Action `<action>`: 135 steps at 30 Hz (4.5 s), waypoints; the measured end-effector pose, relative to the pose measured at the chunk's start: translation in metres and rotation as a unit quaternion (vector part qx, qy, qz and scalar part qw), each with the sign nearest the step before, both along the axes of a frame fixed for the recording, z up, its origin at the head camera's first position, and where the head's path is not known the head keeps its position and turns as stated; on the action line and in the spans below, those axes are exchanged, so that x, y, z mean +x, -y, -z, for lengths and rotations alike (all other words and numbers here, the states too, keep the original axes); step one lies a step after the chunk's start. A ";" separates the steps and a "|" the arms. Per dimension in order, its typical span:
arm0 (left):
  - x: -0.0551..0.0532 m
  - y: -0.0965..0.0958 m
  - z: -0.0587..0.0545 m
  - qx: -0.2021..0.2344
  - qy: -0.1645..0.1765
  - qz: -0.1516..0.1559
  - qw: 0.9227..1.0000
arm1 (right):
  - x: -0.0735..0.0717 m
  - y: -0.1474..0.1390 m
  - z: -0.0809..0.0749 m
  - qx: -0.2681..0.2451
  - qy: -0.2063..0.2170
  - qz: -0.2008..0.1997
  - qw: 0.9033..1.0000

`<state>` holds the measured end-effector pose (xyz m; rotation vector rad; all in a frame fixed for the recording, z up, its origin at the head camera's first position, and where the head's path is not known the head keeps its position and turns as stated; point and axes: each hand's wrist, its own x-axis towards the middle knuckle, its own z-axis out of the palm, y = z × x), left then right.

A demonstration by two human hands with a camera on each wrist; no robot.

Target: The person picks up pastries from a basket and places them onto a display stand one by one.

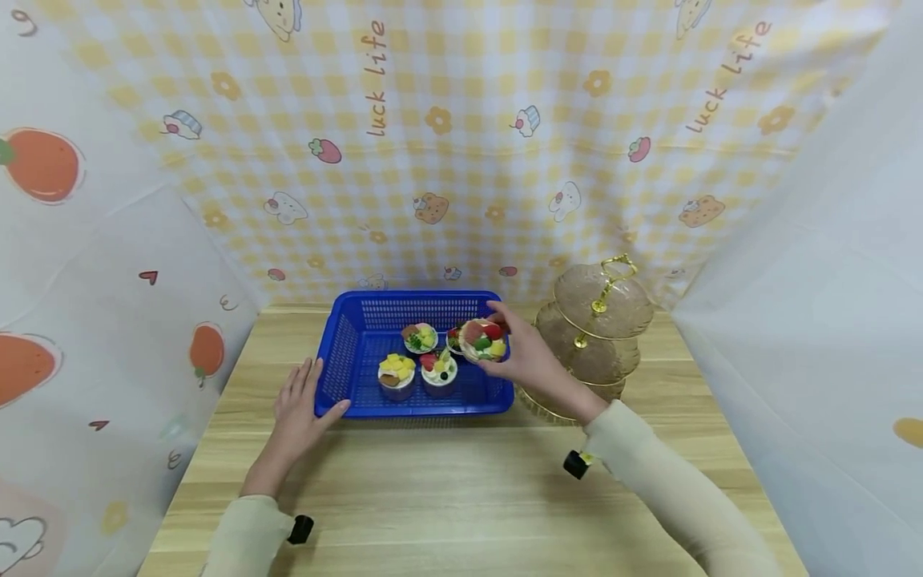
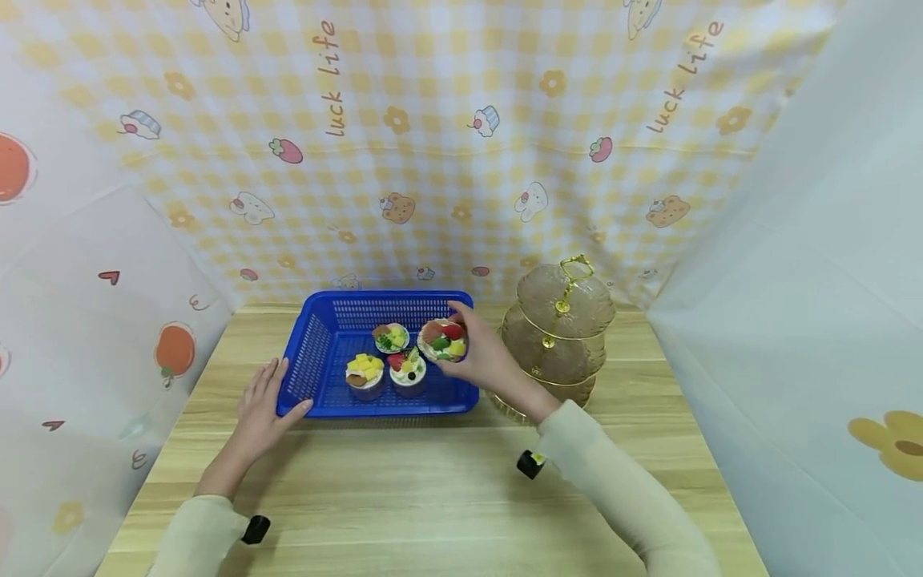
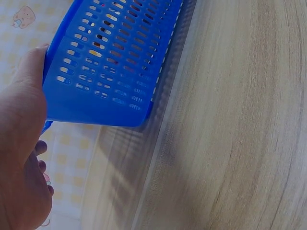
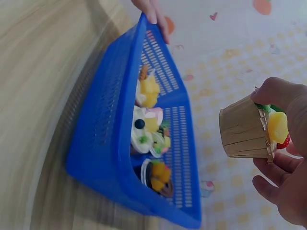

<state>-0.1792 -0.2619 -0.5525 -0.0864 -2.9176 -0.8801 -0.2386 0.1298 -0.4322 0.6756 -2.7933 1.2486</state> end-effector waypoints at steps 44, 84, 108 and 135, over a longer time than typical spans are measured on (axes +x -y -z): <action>-0.002 0.001 0.004 0.005 0.005 0.005 1.000 | 0.006 -0.077 -0.024 -0.113 -0.162 0.403 0.893; -0.001 -0.001 -0.004 0.006 0.028 -0.001 1.000 | 0.016 -0.078 -0.030 0.000 -0.159 0.435 0.886; -0.001 -0.001 0.000 0.012 0.022 -0.001 1.000 | 0.048 -0.042 -0.006 -0.022 -0.356 0.225 0.907; -0.001 0.001 0.004 0.013 0.021 -0.002 1.000 | -0.031 0.035 0.012 0.128 -0.097 -0.012 0.987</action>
